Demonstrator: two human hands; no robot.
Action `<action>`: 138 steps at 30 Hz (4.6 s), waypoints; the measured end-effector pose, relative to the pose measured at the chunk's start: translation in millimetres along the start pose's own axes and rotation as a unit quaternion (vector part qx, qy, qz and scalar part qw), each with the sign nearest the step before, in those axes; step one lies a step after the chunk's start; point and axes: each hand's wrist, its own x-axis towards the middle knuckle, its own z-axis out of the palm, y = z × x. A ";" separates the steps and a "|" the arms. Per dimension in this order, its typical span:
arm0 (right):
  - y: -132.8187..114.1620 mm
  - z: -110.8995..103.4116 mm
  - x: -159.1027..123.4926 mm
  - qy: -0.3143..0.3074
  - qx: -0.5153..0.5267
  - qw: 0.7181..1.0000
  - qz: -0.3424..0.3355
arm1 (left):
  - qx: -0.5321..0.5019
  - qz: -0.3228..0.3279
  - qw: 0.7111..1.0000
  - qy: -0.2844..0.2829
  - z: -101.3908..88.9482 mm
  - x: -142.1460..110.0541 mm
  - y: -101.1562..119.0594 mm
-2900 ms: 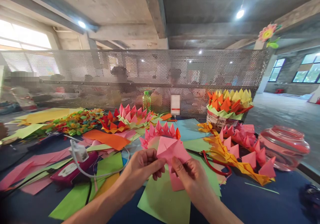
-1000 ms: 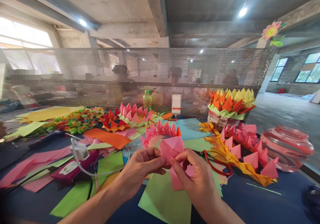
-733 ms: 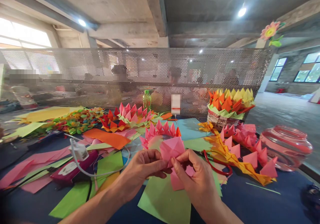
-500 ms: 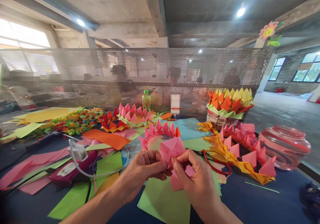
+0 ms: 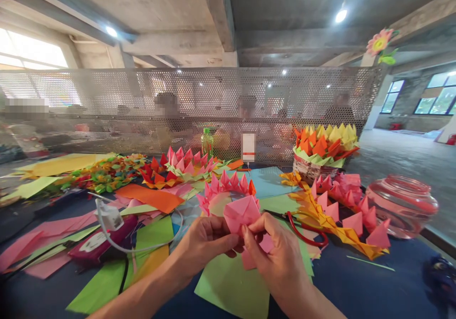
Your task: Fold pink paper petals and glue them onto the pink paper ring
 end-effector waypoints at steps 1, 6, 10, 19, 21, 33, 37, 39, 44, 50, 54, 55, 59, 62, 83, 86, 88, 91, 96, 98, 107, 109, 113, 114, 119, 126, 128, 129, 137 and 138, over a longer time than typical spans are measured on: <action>0.4 0.2 -0.1 -0.001 0.002 1.000 0.000 | -0.004 -0.003 1.000 0.000 0.1 0.2 -0.5; -0.4 0.4 0.0 -0.011 0.000 1.000 0.008 | -0.033 -0.028 0.999 0.001 2.0 0.1 2.4; -0.5 0.4 0.3 -0.018 0.017 0.999 0.023 | -0.043 -0.033 0.999 0.005 2.5 -0.7 4.4; -8.2 7.9 -0.7 0.033 0.164 0.977 0.135 | -0.056 -0.031 0.998 0.001 1.6 -2.0 4.1; -12.3 8.5 0.3 0.038 0.240 0.954 0.177 | -0.058 -0.033 0.998 0.000 1.6 -2.1 4.5; 5.3 7.8 9.5 -0.129 0.314 0.912 0.229 | -0.038 -0.020 0.998 0.037 4.7 -3.9 10.2; 2.6 7.1 9.7 -0.128 0.335 0.906 0.225 | -0.034 -0.027 0.998 0.035 4.3 -2.7 9.7; 0.0 6.3 10.3 -0.126 0.346 0.903 0.222 | -0.034 -0.024 0.999 0.033 3.3 -2.2 8.1; -1.4 6.4 9.9 -0.119 0.346 0.904 0.221 | -0.042 -0.025 0.999 0.020 1.7 -2.3 7.0; -0.1 8.4 8.1 -0.119 0.330 0.911 0.216 | -0.052 -0.030 0.998 0.019 2.6 -3.1 8.8; -4.9 6.4 10.7 -0.113 0.324 0.915 0.211 | -0.049 -0.027 0.998 0.021 2.1 -2.6 8.2; -6.2 5.4 11.3 -0.107 0.320 0.919 0.205 | -0.050 -0.027 0.998 0.021 2.0 -2.7 7.8; -7.8 2.5 11.8 -0.103 0.286 0.933 0.194 | -0.049 -0.029 0.998 0.023 1.9 -3.6 6.5; -4.9 2.7 11.1 -0.105 0.264 0.938 0.197 | -0.042 -0.041 0.998 0.016 1.6 -4.2 7.0; -1.3 5.5 6.7 -0.101 0.220 0.952 0.185 | -0.007 -0.045 0.999 0.023 2.3 -2.7 7.1; -1.5 4.9 6.9 -0.097 0.197 0.960 0.172 | -0.002 -0.037 0.999 0.023 2.6 -2.8 6.2; -1.4 4.6 6.8 -0.098 0.197 0.961 0.169 | 0.003 -0.033 0.999 0.023 2.9 -3.0 5.8; -1.3 4.5 6.3 -0.101 0.204 0.958 0.172 | 0.010 -0.028 0.999 0.024 3.0 -3.1 5.5; -0.6 4.7 4.8 -0.094 0.196 0.960 0.178 | 0.018 -0.030 0.999 0.022 3.3 -3.0 7.0; -0.3 4.9 4.4 -0.095 0.199 0.959 0.179 | 0.013 -0.030 0.999 0.018 3.4 -3.4 7.7; 0.4 6.9 4.1 -0.095 0.176 0.966 0.166 | -0.001 -0.027 0.999 0.018 3.0 -2.2 5.0; 0.1 7.1 3.4 -0.094 0.184 0.964 0.169 | 0.000 -0.026 0.999 0.017 2.7 -1.7 4.3; 1.8 6.8 1.7 -0.094 0.182 0.965 0.166 | 0.012 -0.011 1.000 0.015 2.4 -1.3 4.3; 2.6 6.7 1.4 -0.093 0.173 0.966 0.167 | 0.015 -0.007 1.000 0.013 2.3 -1.2 4.4; 2.9 5.4 2.6 -0.094 0.177 0.963 0.179 | 0.032 -0.001 1.000 0.000 1.3 -1.1 4.5; 0.9 3.8 7.0 -0.064 0.225 0.945 0.230 | 0.055 -0.024 0.997 0.037 3.3 0.8 6.5; 0.8 3.8 7.7 -0.047 0.227 0.946 0.228 | 0.061 -0.018 0.997 0.035 3.2 1.0 6.4; 0.7 3.9 7.8 -0.047 0.230 0.946 0.223 | 0.062 -0.012 0.997 0.034 2.9 0.9 6.0; -0.2 1.4 5.8 -0.107 0.241 0.940 0.215 | 0.072 0.023 0.996 0.037 3.8 -4.2 2.5; 0.2 0.9 6.1 -0.102 0.248 0.938 0.220 | 0.073 0.027 0.996 0.041 4.4 -4.7 2.3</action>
